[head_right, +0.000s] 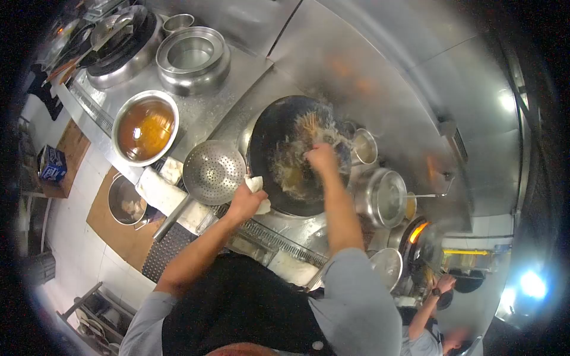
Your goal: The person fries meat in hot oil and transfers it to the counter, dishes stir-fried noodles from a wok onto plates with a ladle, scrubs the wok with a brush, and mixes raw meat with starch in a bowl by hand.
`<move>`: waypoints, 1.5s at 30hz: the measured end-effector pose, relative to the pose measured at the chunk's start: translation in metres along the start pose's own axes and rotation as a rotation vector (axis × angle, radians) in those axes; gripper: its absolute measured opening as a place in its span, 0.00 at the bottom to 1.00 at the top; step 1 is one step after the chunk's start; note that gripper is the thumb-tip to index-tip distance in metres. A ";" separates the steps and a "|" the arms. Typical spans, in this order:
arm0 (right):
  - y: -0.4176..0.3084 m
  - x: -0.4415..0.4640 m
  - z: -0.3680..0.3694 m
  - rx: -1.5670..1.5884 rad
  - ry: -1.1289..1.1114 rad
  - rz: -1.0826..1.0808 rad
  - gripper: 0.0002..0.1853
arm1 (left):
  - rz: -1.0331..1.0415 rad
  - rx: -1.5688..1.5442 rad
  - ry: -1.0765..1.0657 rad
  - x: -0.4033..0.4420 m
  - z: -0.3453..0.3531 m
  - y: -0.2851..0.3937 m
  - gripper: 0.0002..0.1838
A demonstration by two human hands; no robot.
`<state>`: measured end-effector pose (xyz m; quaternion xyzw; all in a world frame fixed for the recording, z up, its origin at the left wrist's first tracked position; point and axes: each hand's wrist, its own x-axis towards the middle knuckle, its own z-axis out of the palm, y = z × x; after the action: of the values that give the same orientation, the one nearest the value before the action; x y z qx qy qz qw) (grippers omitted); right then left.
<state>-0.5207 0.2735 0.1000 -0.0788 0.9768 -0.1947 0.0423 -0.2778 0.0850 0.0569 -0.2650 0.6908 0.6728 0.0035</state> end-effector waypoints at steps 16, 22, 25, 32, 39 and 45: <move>0.005 -0.059 0.026 -0.162 -0.066 0.145 0.25 | 0.013 0.101 -0.004 -0.017 0.004 0.010 0.39; 0.051 -0.156 -0.060 -0.196 -0.540 -0.027 0.32 | 0.070 0.095 -0.030 -0.011 -0.001 -0.001 0.39; 0.105 -0.044 -0.107 -0.436 -0.587 -0.002 0.32 | 0.064 0.120 -0.036 -0.016 -0.008 0.011 0.40; 0.021 -0.096 -0.126 -0.516 -0.237 -0.040 0.28 | 0.014 0.124 -0.033 -0.014 -0.008 0.014 0.39; 0.038 -0.017 -0.104 -0.689 -0.461 -0.039 0.17 | -0.016 0.131 -0.031 -0.012 -0.008 0.013 0.37; 0.122 -0.099 -0.076 -0.612 -0.166 -0.255 0.21 | -0.042 0.134 -0.071 -0.009 -0.015 0.022 0.35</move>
<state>-0.4484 0.4296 0.1275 -0.2248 0.9655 0.1106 0.0713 -0.2730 0.0738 0.0817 -0.2545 0.7280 0.6338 0.0600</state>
